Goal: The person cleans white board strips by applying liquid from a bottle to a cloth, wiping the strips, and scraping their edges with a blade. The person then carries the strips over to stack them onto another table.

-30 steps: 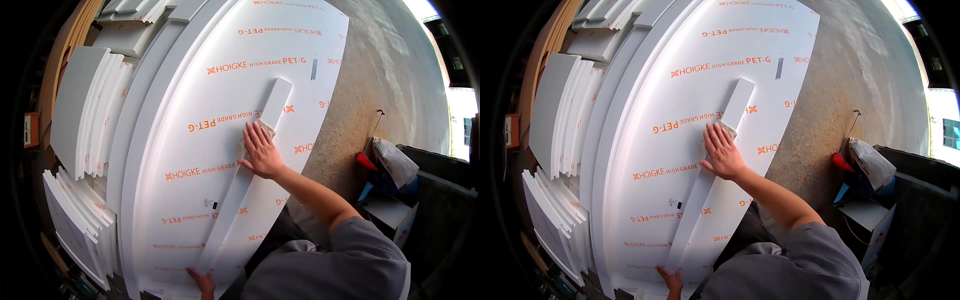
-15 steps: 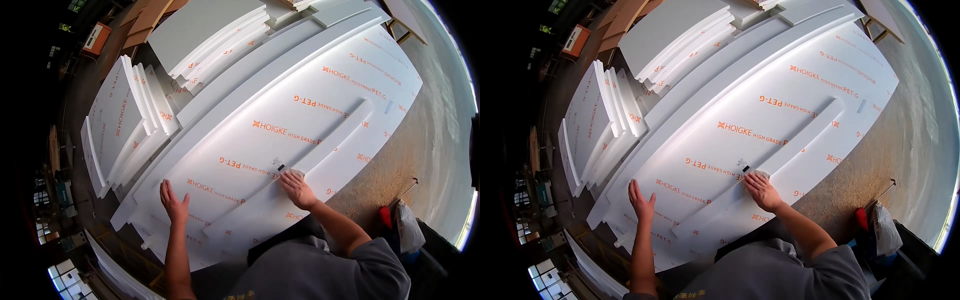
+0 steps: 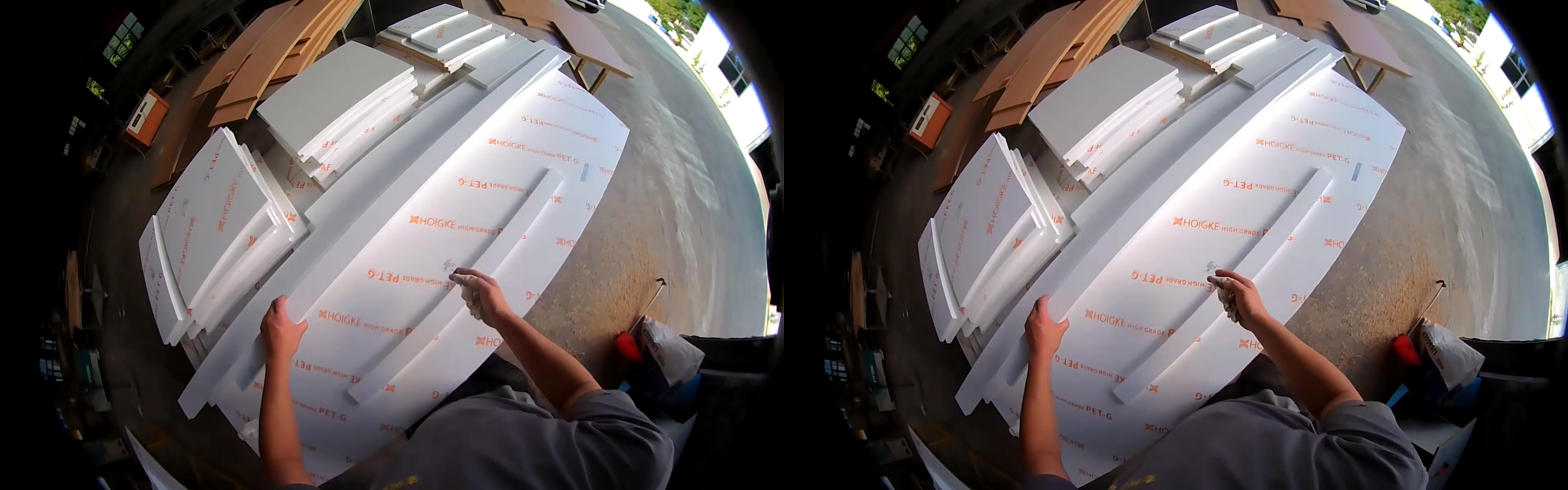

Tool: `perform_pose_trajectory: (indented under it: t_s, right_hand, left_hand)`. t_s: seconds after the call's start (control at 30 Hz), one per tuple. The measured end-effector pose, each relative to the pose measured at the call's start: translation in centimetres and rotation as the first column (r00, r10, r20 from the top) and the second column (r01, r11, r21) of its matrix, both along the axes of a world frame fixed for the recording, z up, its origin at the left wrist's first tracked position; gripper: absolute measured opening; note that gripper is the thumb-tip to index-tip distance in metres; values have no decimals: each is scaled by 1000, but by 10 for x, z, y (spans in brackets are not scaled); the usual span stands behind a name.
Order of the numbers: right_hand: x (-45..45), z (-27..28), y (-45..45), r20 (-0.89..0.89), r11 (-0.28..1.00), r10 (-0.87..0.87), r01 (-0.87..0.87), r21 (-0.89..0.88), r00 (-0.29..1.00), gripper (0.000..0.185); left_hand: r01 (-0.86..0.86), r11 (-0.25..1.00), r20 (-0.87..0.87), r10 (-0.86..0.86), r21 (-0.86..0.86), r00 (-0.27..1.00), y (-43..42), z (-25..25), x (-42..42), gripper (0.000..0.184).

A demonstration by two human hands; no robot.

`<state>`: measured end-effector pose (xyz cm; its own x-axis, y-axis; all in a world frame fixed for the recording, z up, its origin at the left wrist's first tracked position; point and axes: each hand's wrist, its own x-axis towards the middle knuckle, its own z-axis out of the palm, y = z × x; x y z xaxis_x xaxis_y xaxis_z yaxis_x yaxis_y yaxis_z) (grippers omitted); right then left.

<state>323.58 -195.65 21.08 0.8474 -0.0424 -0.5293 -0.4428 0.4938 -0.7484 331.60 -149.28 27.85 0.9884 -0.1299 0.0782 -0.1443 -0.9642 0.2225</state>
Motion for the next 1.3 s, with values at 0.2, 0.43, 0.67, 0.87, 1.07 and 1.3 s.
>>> perform_pose_trajectory:
  t_s: [0.2, 0.43, 0.67, 0.87, 1.07, 1.3]
  right_hand:
    - [122, 35, -10, 108, 969, -130, 103, 226, 986, 46]
    - [18, 19, -27, -137, 992, 123, -121, 20, 983, 30]
    - [-39, -33, -26, -204, 992, 101, -115, -57, 974, 33]
    - [-45, -79, -23, -230, 992, 88, -106, -65, 969, 32]
    - [-34, -77, -17, -265, 443, 398, -437, -783, 878, 27]
    - [-76, -78, 117, -57, -54, 897, -19, -998, 438, 62]
  left_hand:
    - [-34, 999, 0, 34, 36, 999, -75, 52, -110, 63]
    - [-96, 994, -129, 90, -44, 988, -57, -22, -249, 70]
    - [-83, 982, -223, 43, -169, 974, -44, -86, -292, 72]
    - [-36, 999, -217, 40, 22, 975, -29, -113, -272, 76]
    - [-52, 998, -379, 38, -28, 924, -10, -131, -253, 87]
    - [91, 991, -302, -117, -98, 946, -122, -150, -194, 109]
